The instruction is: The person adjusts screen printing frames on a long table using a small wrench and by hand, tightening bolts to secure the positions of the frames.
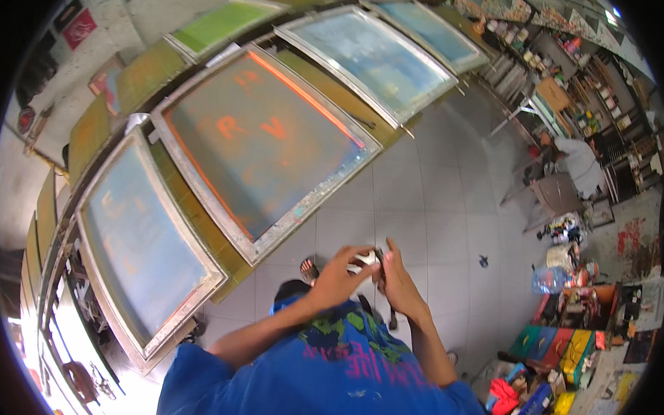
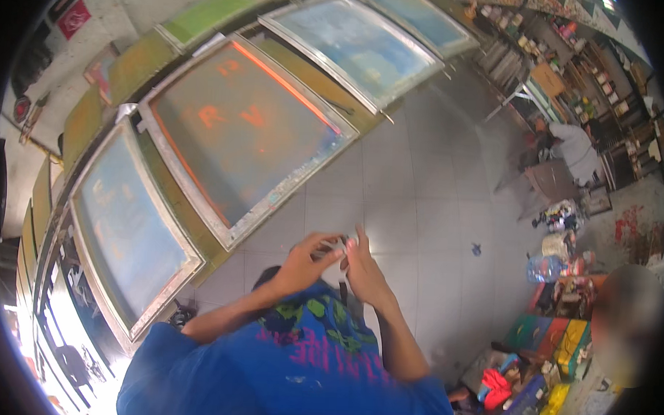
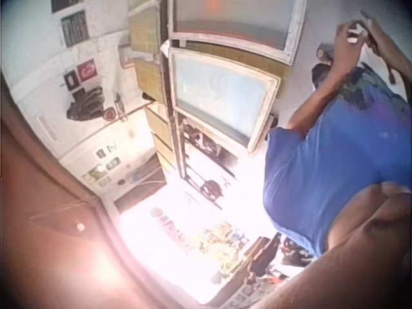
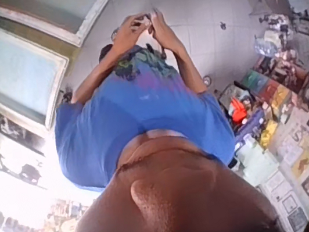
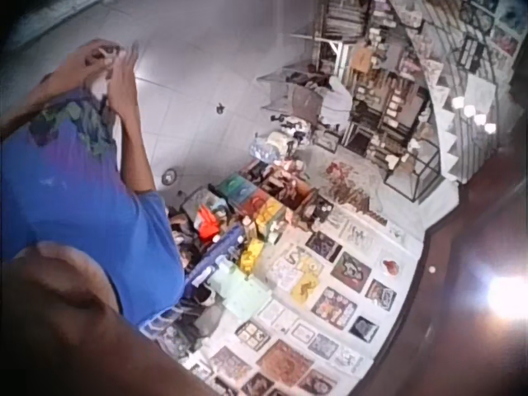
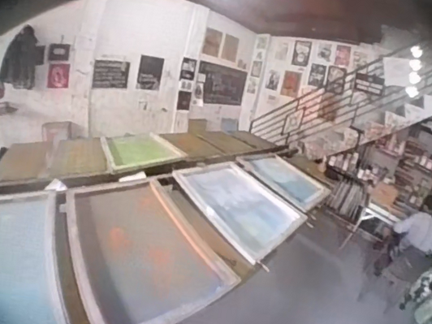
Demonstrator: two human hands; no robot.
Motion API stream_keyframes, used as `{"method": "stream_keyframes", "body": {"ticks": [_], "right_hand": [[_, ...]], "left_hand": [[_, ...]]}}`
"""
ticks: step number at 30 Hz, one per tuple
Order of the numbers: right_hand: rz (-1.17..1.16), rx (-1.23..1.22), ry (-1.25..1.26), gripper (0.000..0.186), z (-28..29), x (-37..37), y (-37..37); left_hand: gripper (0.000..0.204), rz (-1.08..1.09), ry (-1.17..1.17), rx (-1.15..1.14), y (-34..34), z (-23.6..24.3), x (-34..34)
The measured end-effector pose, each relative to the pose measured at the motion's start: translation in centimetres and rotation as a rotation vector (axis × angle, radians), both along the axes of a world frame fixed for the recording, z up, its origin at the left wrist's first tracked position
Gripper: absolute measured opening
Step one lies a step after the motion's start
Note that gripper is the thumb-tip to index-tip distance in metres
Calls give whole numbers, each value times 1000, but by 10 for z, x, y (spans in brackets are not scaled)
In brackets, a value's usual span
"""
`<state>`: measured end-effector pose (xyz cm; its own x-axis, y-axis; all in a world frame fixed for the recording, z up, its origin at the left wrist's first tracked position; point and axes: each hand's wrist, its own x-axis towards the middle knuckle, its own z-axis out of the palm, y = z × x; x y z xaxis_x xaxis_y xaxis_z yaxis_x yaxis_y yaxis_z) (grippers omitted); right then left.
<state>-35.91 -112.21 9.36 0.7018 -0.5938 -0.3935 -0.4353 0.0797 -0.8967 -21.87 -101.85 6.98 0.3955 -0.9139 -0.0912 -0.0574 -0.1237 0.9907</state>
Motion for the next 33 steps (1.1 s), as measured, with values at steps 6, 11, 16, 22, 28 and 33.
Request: {"method": "stream_keyframes", "body": {"ticks": [6,11,16,22,28,33], "right_hand": [[50,-228,92,74,22,58,-29],[63,-281,227,76,11,65,-70],[-165,-91,-205,56,6,75,-172],[-191,-317,-37,39,-1,94,-316],[395,-731,-54,26,-34,140,-406],[657,-898,-198,15,-84,230,-408]], "left_hand": [[45,-248,472,214,-49,-10,40],[32,-204,775,80,-97,-20,52],[29,0,663,189,-187,-4,77],[36,178,330,67,-277,8,104],[44,471,156,96,-296,-7,99],[45,668,113,254,-320,12,78]]}}
